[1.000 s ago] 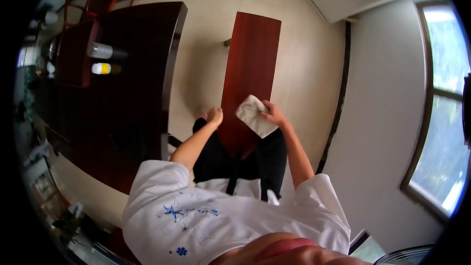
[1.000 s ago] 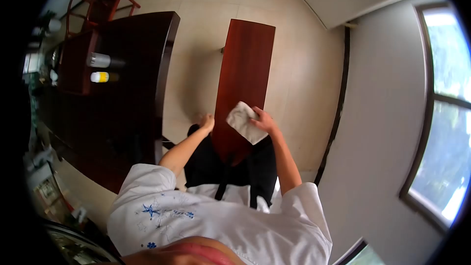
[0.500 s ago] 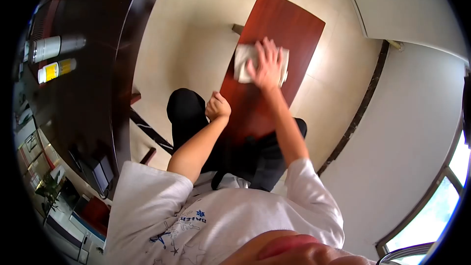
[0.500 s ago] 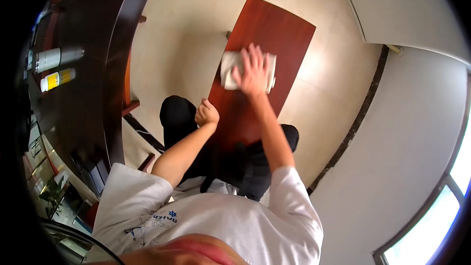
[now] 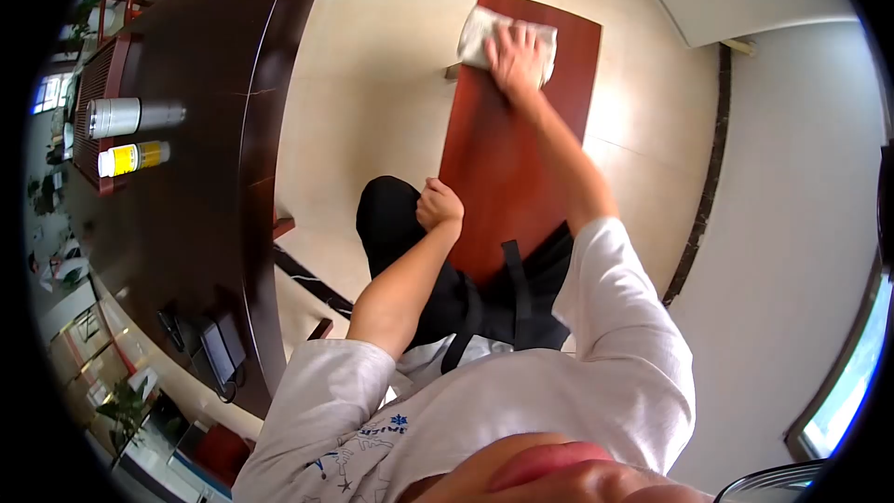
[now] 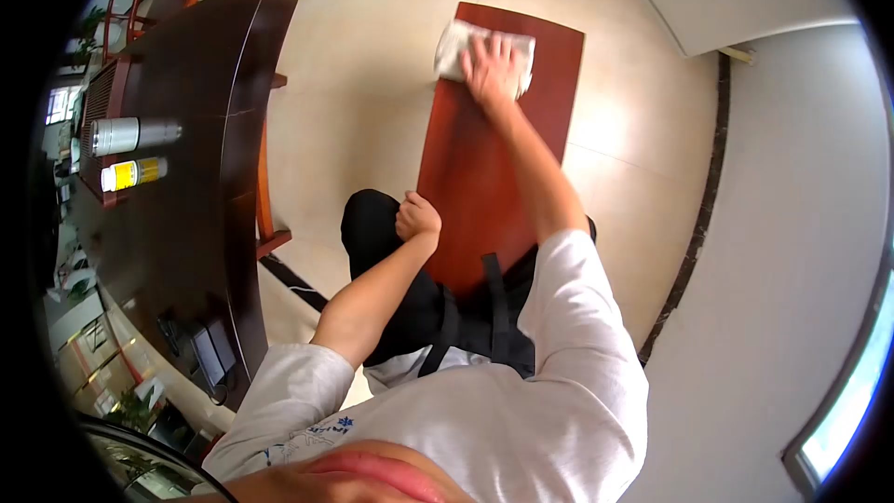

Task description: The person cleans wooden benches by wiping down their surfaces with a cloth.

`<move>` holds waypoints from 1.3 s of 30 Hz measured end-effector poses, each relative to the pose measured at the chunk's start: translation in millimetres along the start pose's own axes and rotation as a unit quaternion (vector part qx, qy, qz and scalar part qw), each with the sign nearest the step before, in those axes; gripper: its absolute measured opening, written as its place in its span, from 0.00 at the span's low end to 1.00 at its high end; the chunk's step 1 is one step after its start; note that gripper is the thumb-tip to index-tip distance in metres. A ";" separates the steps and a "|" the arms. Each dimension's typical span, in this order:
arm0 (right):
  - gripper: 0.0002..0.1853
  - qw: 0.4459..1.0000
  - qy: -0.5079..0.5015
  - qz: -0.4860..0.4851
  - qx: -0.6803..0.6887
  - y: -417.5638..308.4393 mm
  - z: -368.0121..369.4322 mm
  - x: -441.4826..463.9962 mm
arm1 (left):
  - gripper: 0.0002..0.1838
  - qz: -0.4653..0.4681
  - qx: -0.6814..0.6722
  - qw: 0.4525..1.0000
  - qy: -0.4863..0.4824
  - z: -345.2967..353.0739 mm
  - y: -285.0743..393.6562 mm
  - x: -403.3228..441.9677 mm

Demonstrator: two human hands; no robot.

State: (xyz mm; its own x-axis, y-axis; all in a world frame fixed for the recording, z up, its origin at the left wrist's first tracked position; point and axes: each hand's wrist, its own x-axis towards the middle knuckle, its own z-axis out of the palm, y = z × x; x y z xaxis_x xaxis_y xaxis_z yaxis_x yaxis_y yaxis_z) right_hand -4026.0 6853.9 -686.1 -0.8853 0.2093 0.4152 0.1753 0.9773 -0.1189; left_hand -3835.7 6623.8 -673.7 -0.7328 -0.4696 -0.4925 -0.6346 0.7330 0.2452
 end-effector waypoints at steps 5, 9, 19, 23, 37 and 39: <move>0.27 0.993 -0.082 0.058 0.065 -26.5 -113.1 -186.7 | 0.35 -0.009 -0.007 0.998 0.055 12.3 -3.9 3.1; 0.25 0.982 -0.093 0.131 0.099 -63.1 -181.2 -295.5 | 0.36 -0.004 -0.019 0.999 0.030 5.4 -5.2 1.0; 0.26 0.989 -0.088 0.056 0.101 -32.1 -152.1 -249.1 | 0.36 0.000 -0.012 1.000 -0.004 12.0 -10.6 9.0; 0.30 0.991 -0.099 0.090 0.015 32.0 -95.1 -149.2 | 0.34 -0.008 0.014 0.999 0.033 10.1 -3.6 4.1; 0.24 0.975 -0.008 0.215 -0.049 139.7 28.6 96.8 | 0.31 -0.025 0.031 0.999 -0.034 -3.1 1.2 6.4; 0.29 0.976 -0.028 0.205 -0.075 139.3 31.4 81.4 | 0.31 -0.023 0.017 0.999 -0.022 0.7 0.8 5.8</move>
State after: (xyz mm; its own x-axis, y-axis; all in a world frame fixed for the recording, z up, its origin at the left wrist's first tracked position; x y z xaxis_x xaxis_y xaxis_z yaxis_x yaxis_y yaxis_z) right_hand -4087.1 7006.1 -697.2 -0.7492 0.5848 0.3111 0.5763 0.8070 -0.1292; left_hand -3840.3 6622.0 -676.9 -0.6917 -0.4813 -0.5385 -0.6575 0.7282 0.1937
